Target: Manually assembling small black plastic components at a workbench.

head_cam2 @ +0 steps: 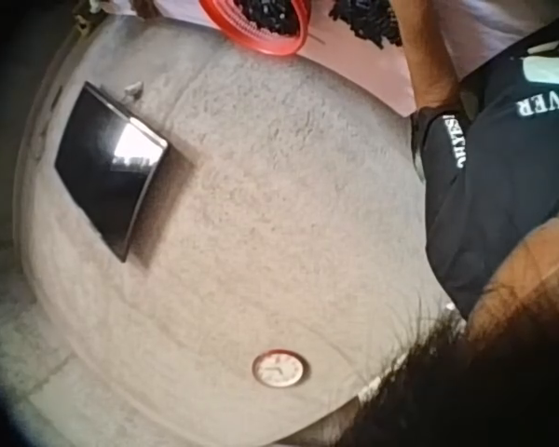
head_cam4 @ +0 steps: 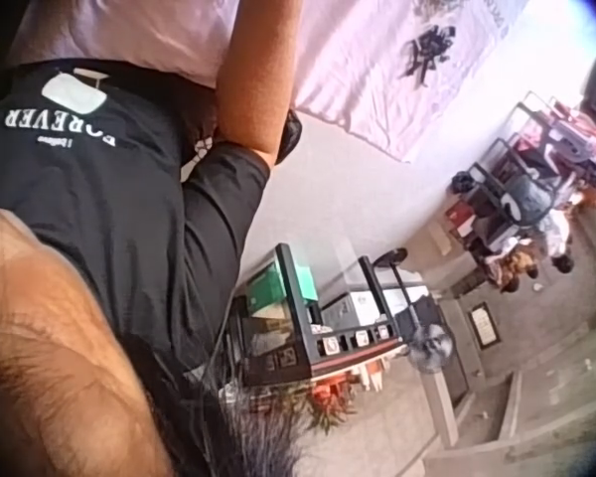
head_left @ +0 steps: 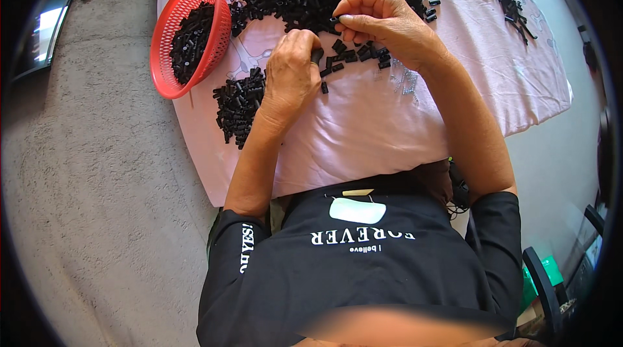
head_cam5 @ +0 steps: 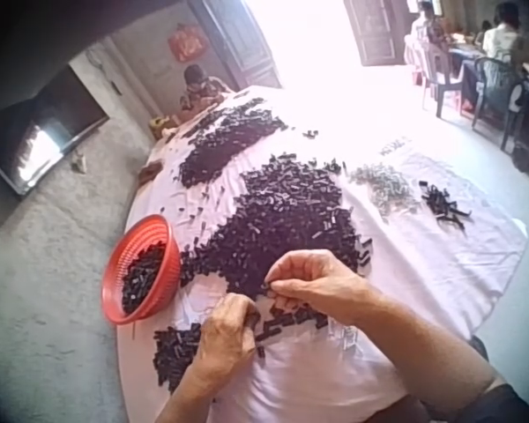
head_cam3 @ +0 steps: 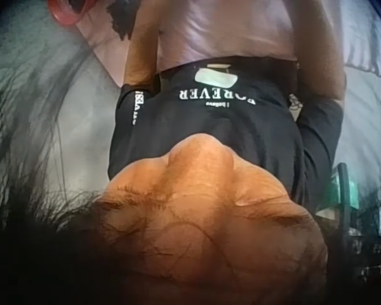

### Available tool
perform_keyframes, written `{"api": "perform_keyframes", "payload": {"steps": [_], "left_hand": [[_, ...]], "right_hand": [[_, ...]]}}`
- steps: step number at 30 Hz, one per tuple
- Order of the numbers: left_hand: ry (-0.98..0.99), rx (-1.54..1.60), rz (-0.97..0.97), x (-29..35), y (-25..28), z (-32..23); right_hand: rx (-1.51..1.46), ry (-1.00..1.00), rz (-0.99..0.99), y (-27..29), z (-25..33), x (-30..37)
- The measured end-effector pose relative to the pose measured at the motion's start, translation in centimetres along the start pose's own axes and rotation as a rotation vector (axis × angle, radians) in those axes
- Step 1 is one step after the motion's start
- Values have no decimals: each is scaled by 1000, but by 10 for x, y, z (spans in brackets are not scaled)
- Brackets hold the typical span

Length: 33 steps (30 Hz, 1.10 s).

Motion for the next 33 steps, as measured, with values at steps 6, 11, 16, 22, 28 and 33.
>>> {"api": "perform_keyframes", "payload": {"steps": [6,11,16,22,28,33], "left_hand": [[20,299,-117,1,17,-11],[148,667,-249,3,23,-12],[204,880,-308,2,25,-18],[225,898,-264,4,20,-23],[232,890,-259,3,16,-25],[228,912,-284,4,14,-24]], "right_hand": [[2,2,19,-2,2,1],[1,16,36,-3,2,1],[-19,40,53,-4,1,1],[-57,39,72,-4,4,2],[-71,47,99,-5,4,2],[-69,49,111,-6,4,2]]}}
Point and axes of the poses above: each hand's wrist, its own x-axis away from the middle knuckle, its own y-axis out of the back of the hand, z = x × y, the point moved 4 cm from there along -x, towards the middle knuckle, and after that the axes turned 14 degrees about x, right-handed, at the moved point
